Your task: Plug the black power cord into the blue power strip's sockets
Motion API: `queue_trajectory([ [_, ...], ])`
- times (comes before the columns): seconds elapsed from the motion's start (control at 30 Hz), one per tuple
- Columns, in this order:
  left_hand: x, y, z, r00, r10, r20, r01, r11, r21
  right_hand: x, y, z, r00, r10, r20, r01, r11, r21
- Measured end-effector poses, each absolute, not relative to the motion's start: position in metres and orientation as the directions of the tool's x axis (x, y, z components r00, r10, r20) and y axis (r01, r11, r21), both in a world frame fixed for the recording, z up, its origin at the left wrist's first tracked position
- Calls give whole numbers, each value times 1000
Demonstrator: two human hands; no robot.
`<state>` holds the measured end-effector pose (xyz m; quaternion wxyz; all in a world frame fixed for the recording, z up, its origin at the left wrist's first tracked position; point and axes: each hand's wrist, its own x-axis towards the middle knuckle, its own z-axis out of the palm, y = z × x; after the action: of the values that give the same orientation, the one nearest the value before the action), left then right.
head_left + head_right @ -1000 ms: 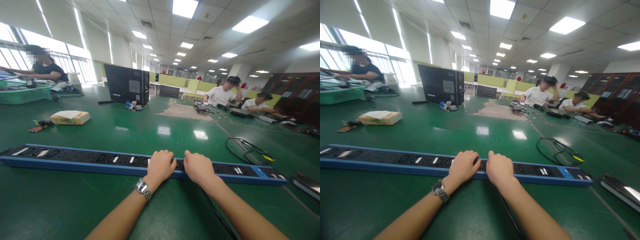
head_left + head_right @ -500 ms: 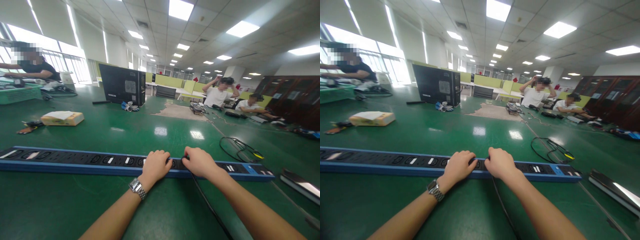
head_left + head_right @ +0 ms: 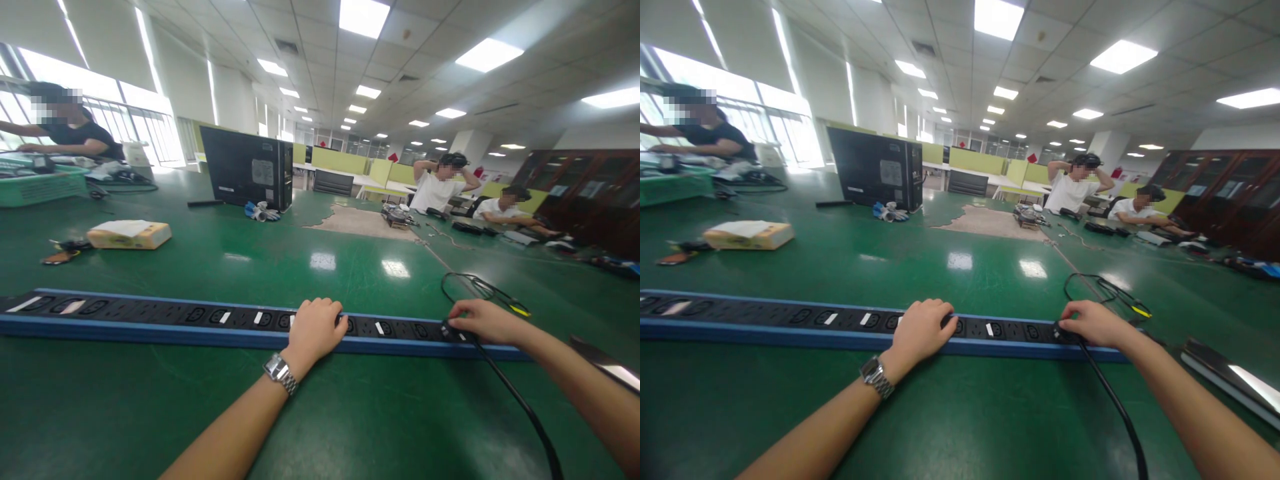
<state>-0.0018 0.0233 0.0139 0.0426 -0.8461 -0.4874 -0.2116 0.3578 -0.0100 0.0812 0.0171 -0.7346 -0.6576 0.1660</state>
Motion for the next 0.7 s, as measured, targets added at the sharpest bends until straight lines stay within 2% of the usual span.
queue_trajectory([
  [0.07,-2,24,14,435,808,398,845,-519,128,356,-11,77,44,966,-254,945,-123,-304],
  [0.13,-2,24,13,436,808,396,846,-518,126,348,-10,78,36,964,-262,951,-113,-286],
  [0.3,-2,24,13,436,807,399,846,-519,125,328,-1,87,128,939,-320,981,-168,-99],
  [0.43,-2,23,13,437,807,396,846,-519,123,320,-2,83,71,971,-227,996,-58,62],
  [0.5,-2,23,13,437,808,395,847,-518,122,318,-5,79,78,982,-173,990,-57,127],
  [0.57,-2,23,13,438,808,393,847,-518,121,316,-9,75,104,983,-151,986,-82,144],
  [0.7,-2,23,13,443,805,394,843,-524,124,315,-23,70,107,987,-116,990,-95,105],
])
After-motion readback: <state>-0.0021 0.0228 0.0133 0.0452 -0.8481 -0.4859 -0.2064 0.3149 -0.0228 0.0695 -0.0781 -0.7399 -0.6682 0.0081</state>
